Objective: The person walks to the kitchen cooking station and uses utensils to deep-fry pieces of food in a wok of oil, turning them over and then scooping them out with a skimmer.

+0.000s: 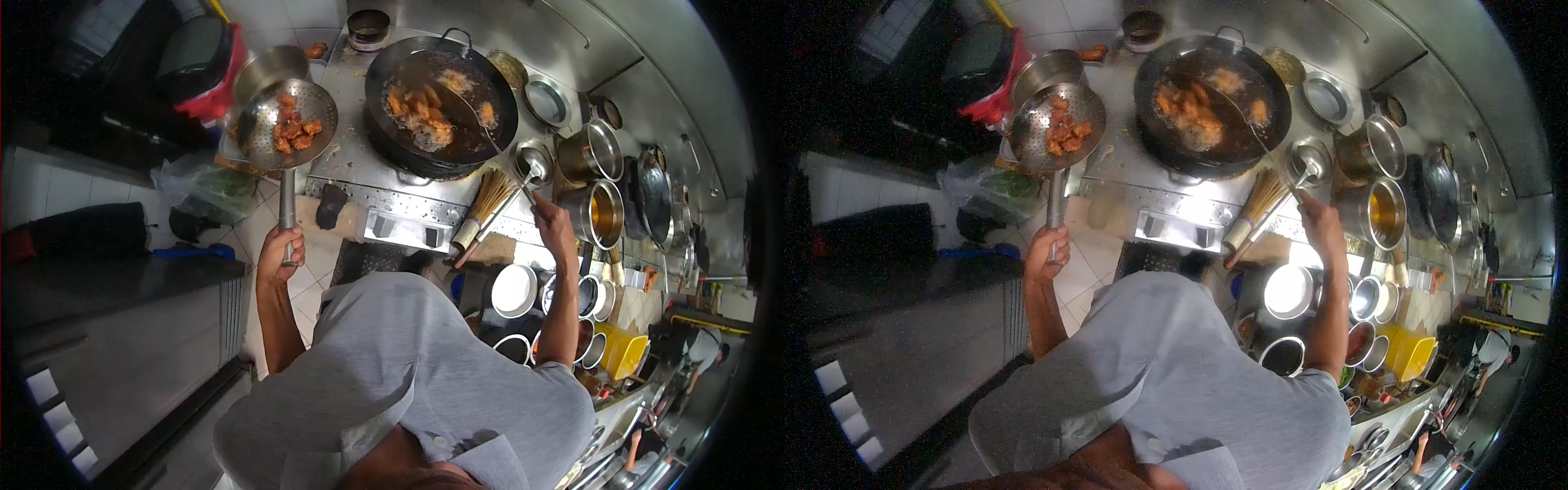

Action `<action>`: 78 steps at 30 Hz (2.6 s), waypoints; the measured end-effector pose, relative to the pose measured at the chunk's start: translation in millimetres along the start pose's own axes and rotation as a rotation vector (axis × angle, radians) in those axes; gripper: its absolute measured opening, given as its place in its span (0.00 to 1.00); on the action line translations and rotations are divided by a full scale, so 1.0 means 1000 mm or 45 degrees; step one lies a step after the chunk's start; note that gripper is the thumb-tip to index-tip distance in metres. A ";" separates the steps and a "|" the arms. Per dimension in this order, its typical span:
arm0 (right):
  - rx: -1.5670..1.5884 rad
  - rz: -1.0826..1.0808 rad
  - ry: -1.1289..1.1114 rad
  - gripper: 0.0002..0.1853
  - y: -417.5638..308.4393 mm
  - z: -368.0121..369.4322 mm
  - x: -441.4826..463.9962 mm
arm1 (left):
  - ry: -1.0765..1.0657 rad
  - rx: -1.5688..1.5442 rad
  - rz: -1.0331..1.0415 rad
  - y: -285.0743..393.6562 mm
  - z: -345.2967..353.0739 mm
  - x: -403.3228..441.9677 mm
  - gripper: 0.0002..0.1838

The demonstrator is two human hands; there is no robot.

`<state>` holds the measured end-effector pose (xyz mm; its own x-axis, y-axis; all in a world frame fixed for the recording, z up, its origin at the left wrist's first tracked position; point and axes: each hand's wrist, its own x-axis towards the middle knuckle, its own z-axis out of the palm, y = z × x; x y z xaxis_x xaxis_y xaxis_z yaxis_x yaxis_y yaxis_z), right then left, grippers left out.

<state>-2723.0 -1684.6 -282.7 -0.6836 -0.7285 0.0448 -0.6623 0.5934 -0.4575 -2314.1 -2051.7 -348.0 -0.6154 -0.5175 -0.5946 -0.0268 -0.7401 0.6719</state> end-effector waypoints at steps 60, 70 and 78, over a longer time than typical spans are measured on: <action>1.928 0.908 -0.281 0.04 -0.079 0.076 0.014 | -0.049 0.068 -0.028 0.002 0.006 0.004 0.06; 1.052 0.679 -0.084 0.15 -0.085 0.057 -0.022 | -0.105 0.035 -0.033 0.001 0.006 0.009 0.05; 0.687 0.238 -0.003 0.21 -0.070 0.052 -0.025 | -0.075 0.085 -0.057 0.002 0.013 0.009 0.05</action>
<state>-2643.5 -1726.4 -298.0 -0.7727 -0.6294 -0.0822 -0.2793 0.4535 -0.8464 -2329.9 -2052.1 -346.1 -0.6579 -0.4569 -0.5987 -0.1063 -0.7307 0.6744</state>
